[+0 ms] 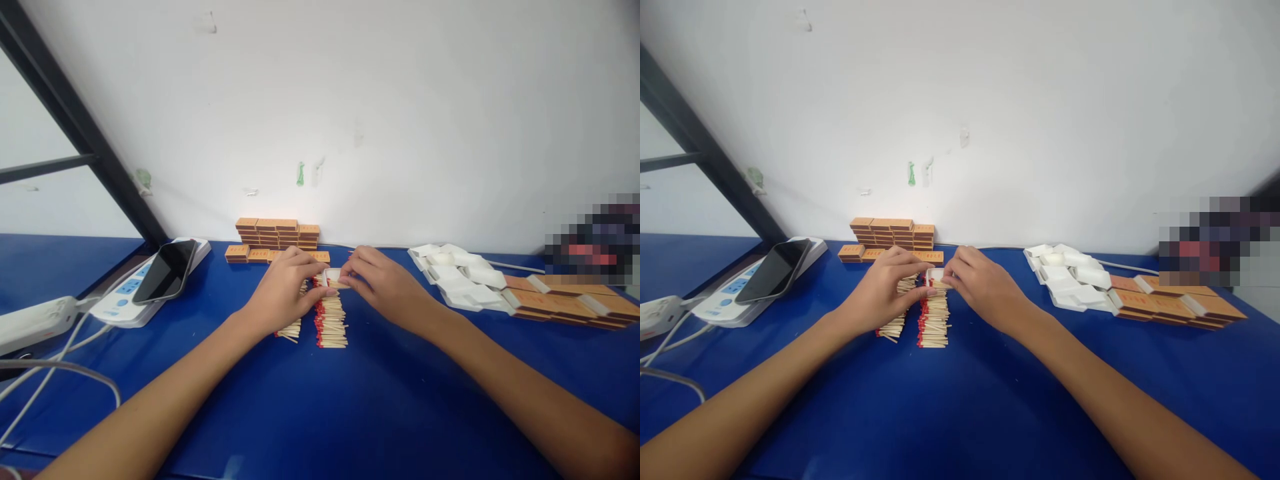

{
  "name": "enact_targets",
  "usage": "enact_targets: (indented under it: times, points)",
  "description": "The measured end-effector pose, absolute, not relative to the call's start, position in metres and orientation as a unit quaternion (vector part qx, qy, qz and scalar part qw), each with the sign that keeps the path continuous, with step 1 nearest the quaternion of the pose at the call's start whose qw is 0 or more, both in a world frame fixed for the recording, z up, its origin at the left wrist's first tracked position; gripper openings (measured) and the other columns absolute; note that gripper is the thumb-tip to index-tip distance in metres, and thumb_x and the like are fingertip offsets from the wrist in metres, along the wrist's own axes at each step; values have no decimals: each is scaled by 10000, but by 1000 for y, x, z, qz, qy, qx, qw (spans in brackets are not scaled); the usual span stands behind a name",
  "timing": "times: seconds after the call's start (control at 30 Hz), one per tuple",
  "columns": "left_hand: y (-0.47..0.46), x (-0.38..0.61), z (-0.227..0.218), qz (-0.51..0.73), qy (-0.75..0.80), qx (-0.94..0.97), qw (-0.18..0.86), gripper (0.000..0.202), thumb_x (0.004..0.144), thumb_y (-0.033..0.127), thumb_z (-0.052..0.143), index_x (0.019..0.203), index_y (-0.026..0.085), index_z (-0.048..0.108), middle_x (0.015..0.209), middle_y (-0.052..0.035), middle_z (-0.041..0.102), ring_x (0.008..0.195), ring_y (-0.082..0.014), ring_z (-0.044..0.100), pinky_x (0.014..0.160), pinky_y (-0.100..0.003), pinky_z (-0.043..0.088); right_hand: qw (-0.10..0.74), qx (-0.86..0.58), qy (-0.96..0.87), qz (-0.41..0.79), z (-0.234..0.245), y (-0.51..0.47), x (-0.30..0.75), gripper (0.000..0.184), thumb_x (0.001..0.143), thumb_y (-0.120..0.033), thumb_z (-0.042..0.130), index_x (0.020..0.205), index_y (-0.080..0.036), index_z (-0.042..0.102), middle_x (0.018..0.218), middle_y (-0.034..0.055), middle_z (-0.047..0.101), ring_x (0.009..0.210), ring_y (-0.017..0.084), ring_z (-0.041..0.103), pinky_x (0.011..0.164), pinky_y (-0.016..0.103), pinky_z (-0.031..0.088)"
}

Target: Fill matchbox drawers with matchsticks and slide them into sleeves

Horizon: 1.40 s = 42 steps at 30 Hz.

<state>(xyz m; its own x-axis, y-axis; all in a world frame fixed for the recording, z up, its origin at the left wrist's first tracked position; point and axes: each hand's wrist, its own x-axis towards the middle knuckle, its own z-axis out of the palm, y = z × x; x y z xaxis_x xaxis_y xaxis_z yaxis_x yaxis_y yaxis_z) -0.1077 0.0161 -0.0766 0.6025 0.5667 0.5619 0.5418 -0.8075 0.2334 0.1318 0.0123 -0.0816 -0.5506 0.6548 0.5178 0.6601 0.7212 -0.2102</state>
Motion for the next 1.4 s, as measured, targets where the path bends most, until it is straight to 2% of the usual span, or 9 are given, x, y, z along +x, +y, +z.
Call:
enact_targets:
  times: [0.13,0.23,0.33,0.47,0.63,0.73,1.0,1.23,1.4]
  points:
    - [18,-110,-76,310,337,889,-20,324,936,255,885,1186,134,719,1013,-46,654,979,-247,539,899,-380,466,350,-438,-826,-51,-86,32,152,181,1036,-300,526,927,-204,634,917,81,620,885,243,591,808,390,473]
    - [20,-112,-76,300,366,879,-60,310,940,282,883,1161,132,724,1014,-56,655,991,-262,539,890,-393,459,294,-514,-803,-60,-98,52,172,166,986,-310,570,898,-205,665,897,99,639,929,289,582,822,431,470]
    - [22,-113,-77,290,380,874,-81,283,940,284,883,1127,139,729,1000,-55,654,991,-267,541,869,-395,450,229,-540,-809,-40,-110,68,186,158,943,-307,614,1019,-206,710,959,117,658,1020,326,567,882,467,472]
    - [23,-113,-79,279,383,876,-90,303,940,280,882,1152,135,722,1015,-54,651,998,-265,538,873,-398,446,201,-519,-830,-11,-116,76,190,220,957,-285,596,1125,-225,727,996,126,647,1027,319,555,925,471,472]
    - [23,-114,-80,282,381,876,-91,324,946,297,878,1173,131,717,1029,-54,653,1007,-263,536,886,-400,448,207,-516,-831,-15,-117,80,188,118,947,-249,605,899,-212,706,952,121,656,975,301,558,877,436,481]
    - [23,-114,-79,279,382,876,-91,313,948,300,874,1163,133,720,1028,-59,654,1006,-267,537,885,-398,450,208,-512,-833,-19,-119,82,188,126,939,-219,598,845,-205,680,943,119,668,950,294,560,869,436,477]
    - [23,-114,-79,276,379,879,-93,300,966,315,847,1164,132,716,1020,-68,650,1007,-272,537,883,-402,454,227,-487,-843,-26,-118,76,185,128,951,-196,549,880,-201,656,945,111,654,930,286,542,871,460,479]
    - [22,-113,-79,266,380,882,-77,322,949,316,870,1168,137,716,1014,-65,645,989,-266,528,884,-394,452,293,-453,-842,10,-102,53,164,149,1004,-310,569,902,-214,619,924,90,628,917,271,550,837,435,477]
    - [18,-111,-78,278,360,889,-54,295,955,272,859,1177,140,716,1017,-58,645,985,-259,520,894,-384,453,316,-411,-855,23,-85,29,143,126,1030,-293,550,938,-221,599,971,83,618,964,266,531,866,426,470]
